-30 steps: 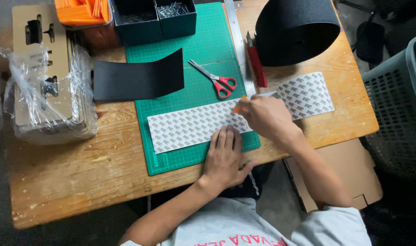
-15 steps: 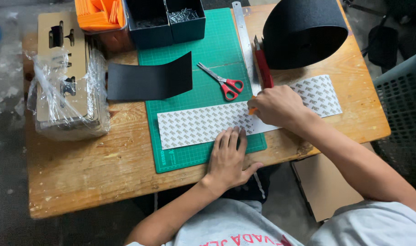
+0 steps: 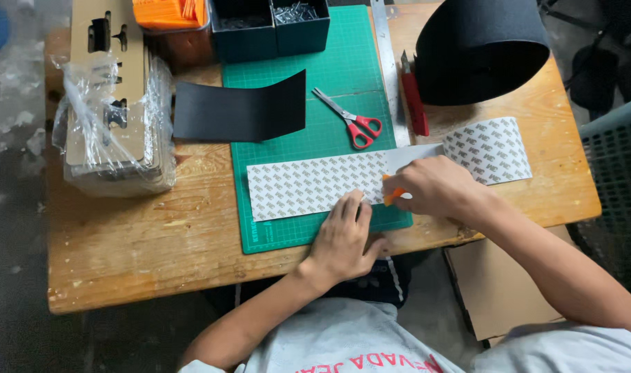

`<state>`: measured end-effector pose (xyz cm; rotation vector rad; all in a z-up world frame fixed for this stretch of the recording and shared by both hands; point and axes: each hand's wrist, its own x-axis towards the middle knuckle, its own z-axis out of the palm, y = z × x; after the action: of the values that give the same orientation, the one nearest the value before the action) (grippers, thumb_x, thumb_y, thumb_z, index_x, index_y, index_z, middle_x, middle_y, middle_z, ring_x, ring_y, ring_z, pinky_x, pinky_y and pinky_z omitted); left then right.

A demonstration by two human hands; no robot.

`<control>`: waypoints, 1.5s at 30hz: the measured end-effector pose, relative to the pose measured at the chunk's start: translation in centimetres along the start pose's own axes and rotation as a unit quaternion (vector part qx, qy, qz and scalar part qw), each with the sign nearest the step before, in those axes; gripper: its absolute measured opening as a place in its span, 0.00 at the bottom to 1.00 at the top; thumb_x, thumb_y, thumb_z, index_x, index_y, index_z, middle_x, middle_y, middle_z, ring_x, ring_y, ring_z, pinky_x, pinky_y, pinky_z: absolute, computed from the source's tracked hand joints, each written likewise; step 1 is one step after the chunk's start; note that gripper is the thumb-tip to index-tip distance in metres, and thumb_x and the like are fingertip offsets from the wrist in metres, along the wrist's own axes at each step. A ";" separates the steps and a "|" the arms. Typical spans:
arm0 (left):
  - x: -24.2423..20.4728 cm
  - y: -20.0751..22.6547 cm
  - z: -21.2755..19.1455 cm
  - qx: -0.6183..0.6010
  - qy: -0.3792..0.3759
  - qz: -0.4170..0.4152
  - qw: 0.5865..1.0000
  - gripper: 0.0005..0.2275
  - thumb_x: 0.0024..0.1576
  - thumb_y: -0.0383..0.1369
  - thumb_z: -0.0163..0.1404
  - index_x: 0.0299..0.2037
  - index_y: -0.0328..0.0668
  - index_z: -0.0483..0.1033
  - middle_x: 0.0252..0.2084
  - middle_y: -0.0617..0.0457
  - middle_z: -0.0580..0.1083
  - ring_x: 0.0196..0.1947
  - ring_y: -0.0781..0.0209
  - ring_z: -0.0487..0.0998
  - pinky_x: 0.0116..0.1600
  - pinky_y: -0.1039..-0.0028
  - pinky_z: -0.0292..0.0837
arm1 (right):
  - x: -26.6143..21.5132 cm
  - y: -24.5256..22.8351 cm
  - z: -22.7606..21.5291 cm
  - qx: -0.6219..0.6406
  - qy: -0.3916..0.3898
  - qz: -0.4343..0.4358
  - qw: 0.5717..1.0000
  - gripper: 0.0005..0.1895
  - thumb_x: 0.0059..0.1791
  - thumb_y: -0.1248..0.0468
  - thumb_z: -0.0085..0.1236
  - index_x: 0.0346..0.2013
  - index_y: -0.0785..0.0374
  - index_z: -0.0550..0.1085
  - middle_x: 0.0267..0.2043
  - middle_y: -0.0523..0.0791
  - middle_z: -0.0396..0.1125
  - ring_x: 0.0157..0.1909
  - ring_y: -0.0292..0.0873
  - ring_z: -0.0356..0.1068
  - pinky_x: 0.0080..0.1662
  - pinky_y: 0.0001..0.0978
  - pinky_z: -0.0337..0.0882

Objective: The person uses a utility knife and a metal ruler to cut a strip from a roll of black foam material on a green cutting mat. They then unroll a roll of double-sided adhesive tape, cut a section with scissors, and apply it to a white backing sheet, smoothing it with an orange plastic tool.

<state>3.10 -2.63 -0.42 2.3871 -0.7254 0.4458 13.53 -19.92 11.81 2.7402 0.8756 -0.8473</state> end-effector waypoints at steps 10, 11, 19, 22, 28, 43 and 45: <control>0.0 1.1 -1.1 0.024 0.009 0.047 0.999 0.28 0.56 0.44 0.49 0.54 0.19 0.67 0.53 0.29 0.65 0.61 0.30 0.65 0.69 0.49 0.58 | 0.6 -0.6 -1.8 -0.003 0.054 0.013 0.998 0.12 0.50 0.53 0.52 0.46 0.44 0.78 0.35 0.45 0.75 0.37 0.56 0.77 0.44 0.52 0.78; -0.2 1.1 -0.8 0.024 0.011 0.042 0.999 0.28 0.56 0.44 0.49 0.54 0.19 0.67 0.53 0.29 0.65 0.61 0.30 0.65 0.69 0.49 0.58 | 1.4 -0.9 -1.5 -0.005 0.051 0.010 0.999 0.12 0.50 0.53 0.52 0.46 0.44 0.78 0.35 0.45 0.75 0.37 0.56 0.77 0.44 0.52 0.78; 0.2 0.6 -0.6 0.034 0.043 0.058 0.997 0.31 0.48 0.41 0.52 0.54 0.14 0.67 0.51 0.24 0.68 0.61 0.20 0.64 0.65 0.40 0.61 | 7.3 -2.7 2.2 -0.008 0.116 -0.065 0.991 0.10 0.50 0.51 0.49 0.41 0.45 0.76 0.30 0.47 0.70 0.29 0.59 0.74 0.35 0.56 0.76; 0.1 1.1 -1.3 0.015 0.012 0.040 0.999 0.31 0.49 0.41 0.55 0.54 0.16 0.68 0.48 0.29 0.65 0.56 0.21 0.65 0.65 0.37 0.60 | 7.5 -4.1 1.6 0.004 0.104 -0.047 0.993 0.10 0.49 0.52 0.50 0.38 0.50 0.76 0.29 0.49 0.70 0.30 0.59 0.75 0.35 0.54 0.76; 0.3 1.2 -1.6 0.001 0.008 0.036 0.999 0.31 0.49 0.45 0.54 0.51 0.15 0.70 0.45 0.30 0.66 0.53 0.24 0.65 0.67 0.36 0.57 | 7.7 -5.2 0.9 0.021 0.083 -0.025 0.996 0.10 0.51 0.55 0.50 0.40 0.52 0.76 0.28 0.51 0.71 0.32 0.60 0.75 0.35 0.55 0.76; 0.8 1.9 -3.9 -0.088 -0.073 -0.004 0.993 0.32 0.53 0.47 0.50 0.55 0.17 0.67 0.59 0.25 0.61 0.63 0.17 0.57 0.70 0.33 0.49 | 7.7 -7.2 3.1 0.006 0.157 0.045 0.987 0.09 0.54 0.59 0.49 0.43 0.56 0.76 0.32 0.52 0.71 0.31 0.59 0.76 0.34 0.51 0.77; 0.8 2.0 -3.8 -0.087 -0.080 -0.010 0.993 0.31 0.52 0.48 0.50 0.51 0.19 0.69 0.56 0.27 0.64 0.61 0.19 0.60 0.69 0.32 0.49 | 8.4 -6.9 4.6 -0.001 0.184 0.049 0.982 0.08 0.53 0.60 0.50 0.42 0.56 0.75 0.32 0.53 0.70 0.29 0.59 0.76 0.32 0.50 0.77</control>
<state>1.99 -1.91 3.78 2.2816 -0.7775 0.1760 13.03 -11.50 3.53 2.9602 0.7844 -0.3258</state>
